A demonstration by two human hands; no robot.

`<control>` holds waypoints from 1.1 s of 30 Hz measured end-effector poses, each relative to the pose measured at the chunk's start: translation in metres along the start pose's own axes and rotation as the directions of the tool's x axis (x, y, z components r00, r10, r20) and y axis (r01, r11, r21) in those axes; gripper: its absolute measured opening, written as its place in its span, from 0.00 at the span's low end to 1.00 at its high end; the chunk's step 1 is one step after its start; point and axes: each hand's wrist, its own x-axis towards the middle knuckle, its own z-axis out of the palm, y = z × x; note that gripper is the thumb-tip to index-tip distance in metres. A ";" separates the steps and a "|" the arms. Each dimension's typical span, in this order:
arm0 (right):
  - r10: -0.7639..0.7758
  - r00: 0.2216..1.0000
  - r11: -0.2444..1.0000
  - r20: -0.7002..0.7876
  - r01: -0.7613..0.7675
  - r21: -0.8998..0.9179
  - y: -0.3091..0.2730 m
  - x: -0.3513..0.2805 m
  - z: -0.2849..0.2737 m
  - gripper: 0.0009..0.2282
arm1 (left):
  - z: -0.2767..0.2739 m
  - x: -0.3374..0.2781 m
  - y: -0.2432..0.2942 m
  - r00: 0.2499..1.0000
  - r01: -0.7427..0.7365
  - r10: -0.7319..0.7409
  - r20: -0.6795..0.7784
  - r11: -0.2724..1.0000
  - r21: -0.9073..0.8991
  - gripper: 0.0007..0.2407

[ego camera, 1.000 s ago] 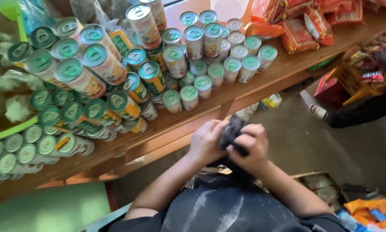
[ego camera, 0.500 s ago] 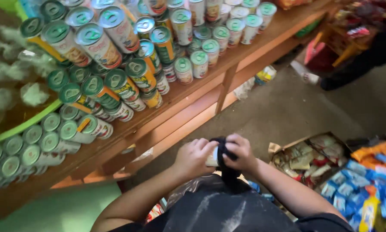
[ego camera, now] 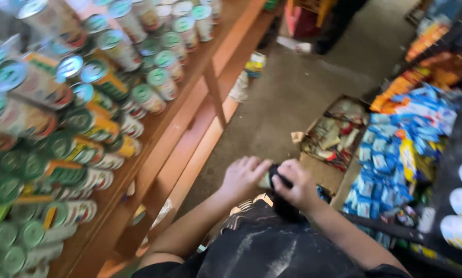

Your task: Wiping canned goods with a cloth and organizing them on grocery store shelves.

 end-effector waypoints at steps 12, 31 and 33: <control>0.163 0.975 0.964 -0.148 -0.190 -0.187 0.005 -0.045 -0.057 0.07 | 0.009 0.042 0.051 0.965 -0.252 0.257 0.050 0.963 -0.095 0.34; 0.329 0.912 0.913 -0.245 -0.374 -0.164 -0.009 -0.122 -0.197 0.09 | 0.046 0.114 0.183 0.859 -0.494 0.512 0.030 0.842 -0.214 0.32; 0.316 0.927 0.915 -0.203 -0.354 -0.192 -0.010 -0.134 -0.199 0.09 | 0.058 0.121 0.183 0.858 -0.498 0.512 0.029 0.845 -0.195 0.33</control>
